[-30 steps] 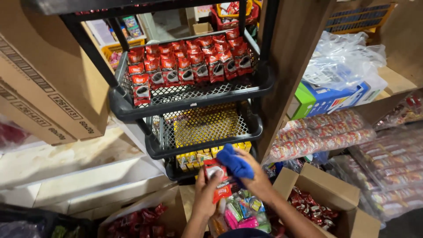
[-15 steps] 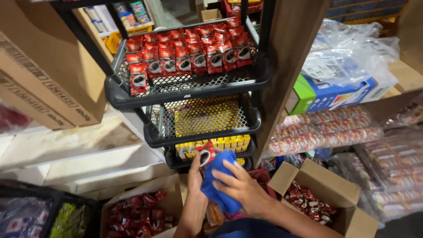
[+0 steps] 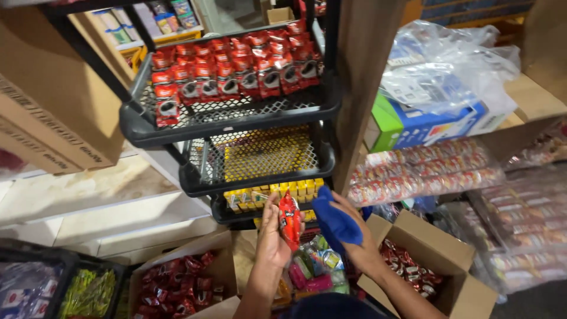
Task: The person wipes small red packets with a blue cloth by hand and places them into a cardboard box.
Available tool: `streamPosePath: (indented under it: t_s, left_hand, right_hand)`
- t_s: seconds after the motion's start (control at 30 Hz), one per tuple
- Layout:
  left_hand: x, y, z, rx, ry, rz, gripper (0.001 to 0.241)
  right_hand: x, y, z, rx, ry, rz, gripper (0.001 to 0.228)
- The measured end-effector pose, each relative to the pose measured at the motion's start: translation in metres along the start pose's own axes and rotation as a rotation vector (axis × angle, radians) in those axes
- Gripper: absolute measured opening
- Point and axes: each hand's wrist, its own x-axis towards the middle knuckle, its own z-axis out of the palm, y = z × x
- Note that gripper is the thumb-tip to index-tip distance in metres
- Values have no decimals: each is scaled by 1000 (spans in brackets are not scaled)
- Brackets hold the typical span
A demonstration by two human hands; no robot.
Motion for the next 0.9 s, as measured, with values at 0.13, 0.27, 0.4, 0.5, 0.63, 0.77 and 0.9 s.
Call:
streamPosePath:
  t_s: [0.13,0.27,0.4,0.5,0.63,0.77,0.9]
  left_hand:
    - [-24,-3,34,92,-155,-26,47]
    - [-19,-18,10,162,-271,46,94]
    - [-18,-6,28,190,-199,153,43]
    - [-6,-1,11,361,16,222,37]
    - [-10,14,7,77,-96,42,53]
    - [2,-1,-20,-352,-385,-243,62]
    - [-14,-11,14,-355,-272,-270,51]
  right_hand:
    - [19,-16,1,-189,-29,-241,59]
    - [29,-40,-4,-588,-199,-412,84]
    - [12,-42,1,-775,-281,-429,105]
    - [-6,-53,-3,-594,-455,-397,58]
    - [-17,-47,-20,-142,-500,-121,43]
    - [-14,-29,-31,-4,-144,28,50]
    - [-3,-32,-13,-124,74,-178,62]
